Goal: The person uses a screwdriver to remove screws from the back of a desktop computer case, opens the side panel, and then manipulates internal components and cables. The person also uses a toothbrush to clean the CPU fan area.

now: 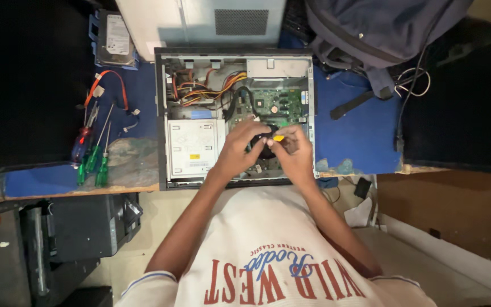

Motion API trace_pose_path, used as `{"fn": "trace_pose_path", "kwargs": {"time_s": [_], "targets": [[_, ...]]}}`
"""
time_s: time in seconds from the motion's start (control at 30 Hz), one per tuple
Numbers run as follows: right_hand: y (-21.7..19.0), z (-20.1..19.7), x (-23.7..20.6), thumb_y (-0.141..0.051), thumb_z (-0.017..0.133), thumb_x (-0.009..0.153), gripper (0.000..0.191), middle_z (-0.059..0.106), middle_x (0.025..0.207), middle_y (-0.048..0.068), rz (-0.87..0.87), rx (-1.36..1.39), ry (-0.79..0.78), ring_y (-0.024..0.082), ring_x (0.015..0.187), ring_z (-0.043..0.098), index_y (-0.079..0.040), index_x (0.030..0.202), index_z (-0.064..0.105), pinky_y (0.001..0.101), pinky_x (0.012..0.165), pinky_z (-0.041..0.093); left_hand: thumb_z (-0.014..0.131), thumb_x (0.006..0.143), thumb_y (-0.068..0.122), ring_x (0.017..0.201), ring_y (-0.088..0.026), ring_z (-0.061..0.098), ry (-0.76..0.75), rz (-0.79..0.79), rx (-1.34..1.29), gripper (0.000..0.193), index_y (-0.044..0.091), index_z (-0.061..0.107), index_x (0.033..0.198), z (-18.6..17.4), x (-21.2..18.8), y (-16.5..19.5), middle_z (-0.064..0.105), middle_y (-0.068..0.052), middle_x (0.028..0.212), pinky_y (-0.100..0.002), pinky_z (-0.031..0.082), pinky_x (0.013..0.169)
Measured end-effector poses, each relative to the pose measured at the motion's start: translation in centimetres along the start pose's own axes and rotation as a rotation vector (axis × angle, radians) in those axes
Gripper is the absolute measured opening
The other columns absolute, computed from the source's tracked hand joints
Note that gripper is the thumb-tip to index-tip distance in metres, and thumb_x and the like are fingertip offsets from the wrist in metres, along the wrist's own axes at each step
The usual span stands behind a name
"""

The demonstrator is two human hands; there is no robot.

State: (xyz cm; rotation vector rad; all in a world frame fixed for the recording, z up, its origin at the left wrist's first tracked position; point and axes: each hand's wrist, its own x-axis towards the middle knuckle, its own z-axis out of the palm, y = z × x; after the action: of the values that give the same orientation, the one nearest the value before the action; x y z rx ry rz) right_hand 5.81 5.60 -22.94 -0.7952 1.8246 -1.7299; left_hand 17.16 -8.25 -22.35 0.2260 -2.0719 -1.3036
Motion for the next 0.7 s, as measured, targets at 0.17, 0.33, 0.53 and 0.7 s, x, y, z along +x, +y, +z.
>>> {"fn": "trace_pose_path", "kwargs": {"time_s": [0.17,0.33,0.53,0.7], "targets": [[4.9,-3.1,0.7,0.010,0.075,0.091,0.020,0.066,0.098,0.006,0.141,0.228,0.095,0.012,0.085,0.064,-0.002,0.094,0.060,0.0271,0.071,0.056,0.070,0.094,0.006,0.101,-0.034,0.064,-0.209,0.059,-0.030,0.015,0.006,0.067,0.109,1.6,1.9,-2.3,0.065,-0.014,0.103,-0.044,0.050,0.091],[7.2,-5.1,2.4,0.008,0.072,0.094,0.012,0.069,0.099,0.006,0.242,0.223,0.096,0.011,0.087,0.065,0.002,0.104,0.067,0.0252,0.075,0.054,0.070,0.096,0.006,0.092,-0.036,0.064,-0.279,0.023,-0.029,0.015,0.004,0.065,0.110,4.1,3.5,-5.1,0.061,-0.017,0.099,-0.044,0.052,0.082],[5.6,-7.1,0.5,-0.001,0.074,0.092,0.028,0.067,0.100,0.010,0.025,-0.397,0.146,0.017,0.083,0.068,0.000,0.120,0.066,0.0291,0.073,0.054,0.064,0.086,0.001,0.079,-0.038,0.068,-0.252,0.030,0.273,0.036,0.007,0.062,0.121,6.2,8.1,-8.3,0.067,-0.016,0.100,-0.048,0.053,0.070],[5.2,-6.3,-1.6,0.000,0.071,0.089,0.030,0.066,0.108,0.018,-0.171,-0.667,0.083,0.035,0.096,0.068,0.001,0.118,0.064,0.0403,0.084,0.054,0.065,0.086,0.007,0.073,-0.037,0.067,-0.268,0.019,0.176,0.037,0.008,0.056,0.121,7.1,10.3,-7.5,0.068,-0.015,0.106,-0.049,0.052,0.065]]}}
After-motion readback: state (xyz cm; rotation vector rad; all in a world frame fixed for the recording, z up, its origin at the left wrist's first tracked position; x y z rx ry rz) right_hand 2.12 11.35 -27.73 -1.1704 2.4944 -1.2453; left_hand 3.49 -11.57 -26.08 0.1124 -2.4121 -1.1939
